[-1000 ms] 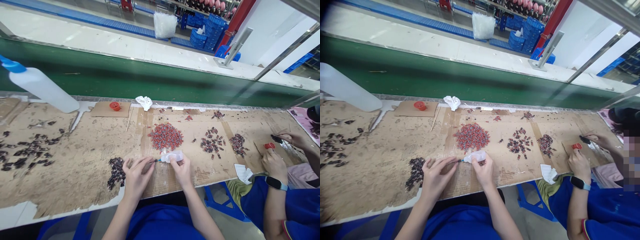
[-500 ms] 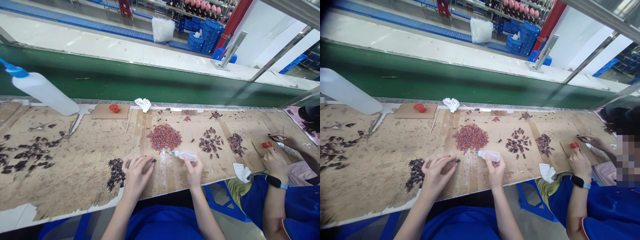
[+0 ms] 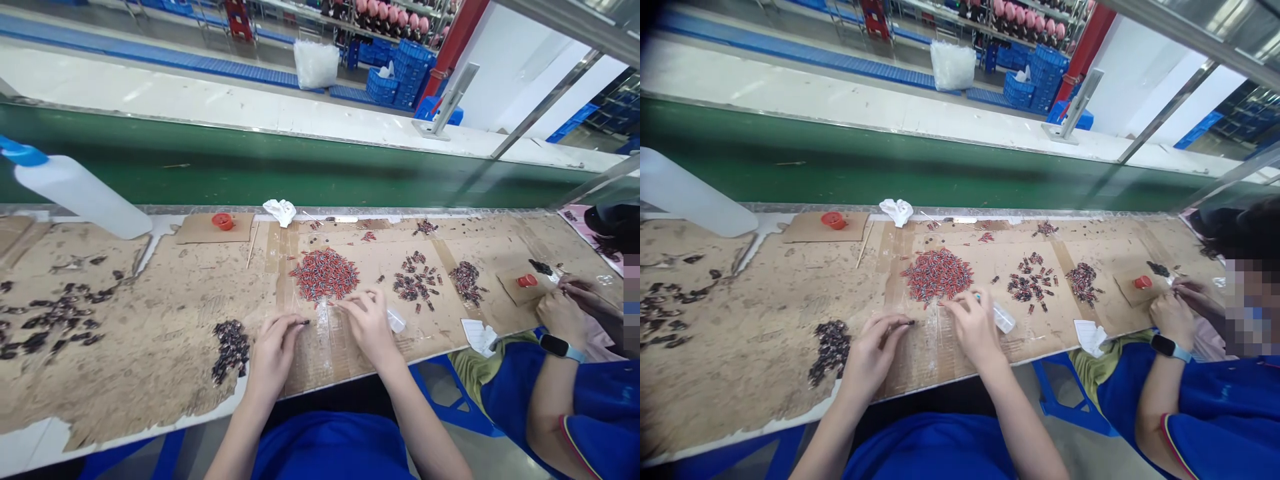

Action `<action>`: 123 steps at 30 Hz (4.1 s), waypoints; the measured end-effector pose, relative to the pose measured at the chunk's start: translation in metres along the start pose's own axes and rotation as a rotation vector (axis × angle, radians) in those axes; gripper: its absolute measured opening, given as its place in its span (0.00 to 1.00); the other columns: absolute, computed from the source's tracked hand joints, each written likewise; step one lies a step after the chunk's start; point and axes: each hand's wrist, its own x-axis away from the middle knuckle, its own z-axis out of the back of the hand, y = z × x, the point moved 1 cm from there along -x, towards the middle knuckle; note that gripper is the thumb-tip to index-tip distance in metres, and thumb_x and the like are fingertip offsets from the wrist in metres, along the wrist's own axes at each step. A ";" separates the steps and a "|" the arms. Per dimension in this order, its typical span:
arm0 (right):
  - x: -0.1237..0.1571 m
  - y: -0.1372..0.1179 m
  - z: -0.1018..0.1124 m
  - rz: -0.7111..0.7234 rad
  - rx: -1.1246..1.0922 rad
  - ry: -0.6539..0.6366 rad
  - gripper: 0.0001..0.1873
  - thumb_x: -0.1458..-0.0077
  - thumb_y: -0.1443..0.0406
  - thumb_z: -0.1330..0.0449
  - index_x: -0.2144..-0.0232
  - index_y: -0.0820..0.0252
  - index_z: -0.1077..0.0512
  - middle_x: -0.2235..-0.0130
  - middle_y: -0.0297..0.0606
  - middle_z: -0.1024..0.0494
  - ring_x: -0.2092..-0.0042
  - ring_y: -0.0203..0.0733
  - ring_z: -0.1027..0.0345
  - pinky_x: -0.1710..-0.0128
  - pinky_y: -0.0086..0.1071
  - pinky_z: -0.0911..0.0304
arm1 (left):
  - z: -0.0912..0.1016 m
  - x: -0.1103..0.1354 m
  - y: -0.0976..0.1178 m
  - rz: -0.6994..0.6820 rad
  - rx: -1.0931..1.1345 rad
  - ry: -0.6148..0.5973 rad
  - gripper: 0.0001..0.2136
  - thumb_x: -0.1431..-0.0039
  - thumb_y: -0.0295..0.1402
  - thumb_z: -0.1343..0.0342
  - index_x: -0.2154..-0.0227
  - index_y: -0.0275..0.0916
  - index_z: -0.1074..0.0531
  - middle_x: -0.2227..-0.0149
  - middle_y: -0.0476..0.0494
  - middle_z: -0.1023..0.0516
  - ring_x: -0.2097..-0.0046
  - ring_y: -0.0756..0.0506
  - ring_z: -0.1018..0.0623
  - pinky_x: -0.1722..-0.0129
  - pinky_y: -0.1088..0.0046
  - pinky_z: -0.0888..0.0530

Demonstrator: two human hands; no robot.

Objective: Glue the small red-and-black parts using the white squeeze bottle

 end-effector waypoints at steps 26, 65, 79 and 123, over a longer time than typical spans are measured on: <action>-0.005 -0.012 -0.005 -0.266 -0.628 -0.255 0.06 0.43 0.64 0.36 0.63 0.56 0.21 0.67 0.38 0.22 0.59 0.43 0.32 0.58 0.37 0.34 | -0.009 0.007 0.018 0.412 0.438 0.007 0.17 0.47 0.48 0.41 0.66 0.38 0.24 0.64 0.39 0.17 0.60 0.42 0.18 0.54 0.66 0.22; -0.007 -0.022 -0.005 -0.483 -0.891 -0.357 0.11 0.47 0.61 0.38 0.65 0.60 0.18 0.65 0.42 0.17 0.66 0.42 0.25 0.65 0.34 0.30 | 0.003 -0.002 0.035 0.145 0.272 -0.047 0.11 0.41 0.41 0.45 0.64 0.42 0.20 0.63 0.44 0.16 0.61 0.44 0.18 0.57 0.68 0.20; -0.006 -0.024 0.000 -0.465 -0.833 -0.340 0.10 0.49 0.65 0.39 0.68 0.60 0.18 0.69 0.41 0.18 0.69 0.40 0.28 0.68 0.32 0.34 | 0.004 -0.003 0.041 0.047 0.264 -0.063 0.08 0.40 0.35 0.45 0.63 0.41 0.21 0.64 0.42 0.17 0.62 0.45 0.18 0.58 0.69 0.21; 0.035 0.069 0.046 -0.490 0.146 0.033 0.26 0.41 0.48 0.48 0.59 0.61 0.22 0.58 0.51 0.23 0.53 0.56 0.34 0.50 0.50 0.38 | 0.076 -0.002 -0.017 0.299 -0.737 0.082 0.16 0.42 0.47 0.49 0.70 0.40 0.24 0.66 0.36 0.21 0.62 0.34 0.24 0.64 0.60 0.28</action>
